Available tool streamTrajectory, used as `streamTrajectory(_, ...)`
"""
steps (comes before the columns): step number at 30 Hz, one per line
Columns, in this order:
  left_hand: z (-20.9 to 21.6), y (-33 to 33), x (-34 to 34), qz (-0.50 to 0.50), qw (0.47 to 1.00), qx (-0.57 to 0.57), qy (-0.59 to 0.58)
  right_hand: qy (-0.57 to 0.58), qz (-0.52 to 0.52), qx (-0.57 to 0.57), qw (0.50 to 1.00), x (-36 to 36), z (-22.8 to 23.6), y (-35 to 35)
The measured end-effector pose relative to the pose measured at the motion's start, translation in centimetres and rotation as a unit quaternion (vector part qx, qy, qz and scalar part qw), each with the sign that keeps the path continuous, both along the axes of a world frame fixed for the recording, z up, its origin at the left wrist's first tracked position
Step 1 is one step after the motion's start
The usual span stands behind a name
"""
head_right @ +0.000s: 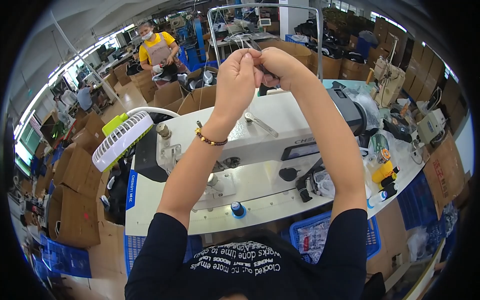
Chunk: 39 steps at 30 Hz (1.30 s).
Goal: Threading an industrial sewing machine and preparing thread spools.
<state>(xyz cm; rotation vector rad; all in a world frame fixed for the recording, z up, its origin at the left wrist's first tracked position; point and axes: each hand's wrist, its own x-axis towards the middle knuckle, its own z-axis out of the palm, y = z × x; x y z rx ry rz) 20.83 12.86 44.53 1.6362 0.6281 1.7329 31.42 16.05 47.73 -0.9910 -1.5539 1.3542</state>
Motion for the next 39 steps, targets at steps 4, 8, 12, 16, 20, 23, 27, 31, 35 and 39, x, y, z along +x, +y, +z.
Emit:
streamTrajectory(4, 0.1, -0.1, -0.8, 0.052, 0.996, 0.023, 0.07, 0.06, 0.091, -0.03, 0.994, 1.0, 0.7, 1.0)
streamTrajectory(8, 1.0, 1.0, -2.3, 0.148, 0.975, 0.101, 0.129, 0.105, 0.079, -0.043, 0.99, 0.2, 2.0, 0.3)
streamTrajectory(12, 2.7, 0.6, -3.2, 0.167, 0.965, 0.107, 0.173, 0.088, 0.07, 0.042, 0.993, 0.0, 3.9, -0.7)
streamTrajectory(16, 2.8, 0.9, -3.6, 0.175, 0.961, 0.109, 0.186, -0.011, -0.097, 0.184, 0.978, -1.2, 3.8, -1.3)
streamTrajectory(20, 4.9, 0.0, -4.2, 0.125, 0.984, 0.063, 0.112, -0.028, -0.06, 0.08, 0.995, -0.6, 4.4, -1.2)
streamTrajectory(23, 7.1, -1.0, -4.1, 0.149, 0.954, 0.15, 0.213, 0.117, 0.066, 0.041, 0.99, -0.6, 4.5, -0.5)
streamTrajectory(27, 7.4, -2.5, -3.9, 0.104, 0.907, 0.164, 0.372, 0.118, 0.091, 0.113, 0.982, -0.5, 5.8, -1.3)
streamTrajectory(31, 6.8, -4.6, -3.9, 0.069, 0.897, 0.188, 0.394, 0.016, 0.06, 0.165, 0.984, -0.4, 6.2, -4.0)
streamTrajectory(35, 7.6, -5.5, -4.6, 0.029, 0.887, 0.141, 0.439, 0.031, 0.101, 0.161, 0.981, 1.6, 5.7, -3.7)
streamTrajectory(39, 8.0, -6.0, -5.4, 0.01, 0.915, 0.104, 0.391, 0.009, 0.056, 0.154, 0.986, 2.4, 5.2, -4.9)
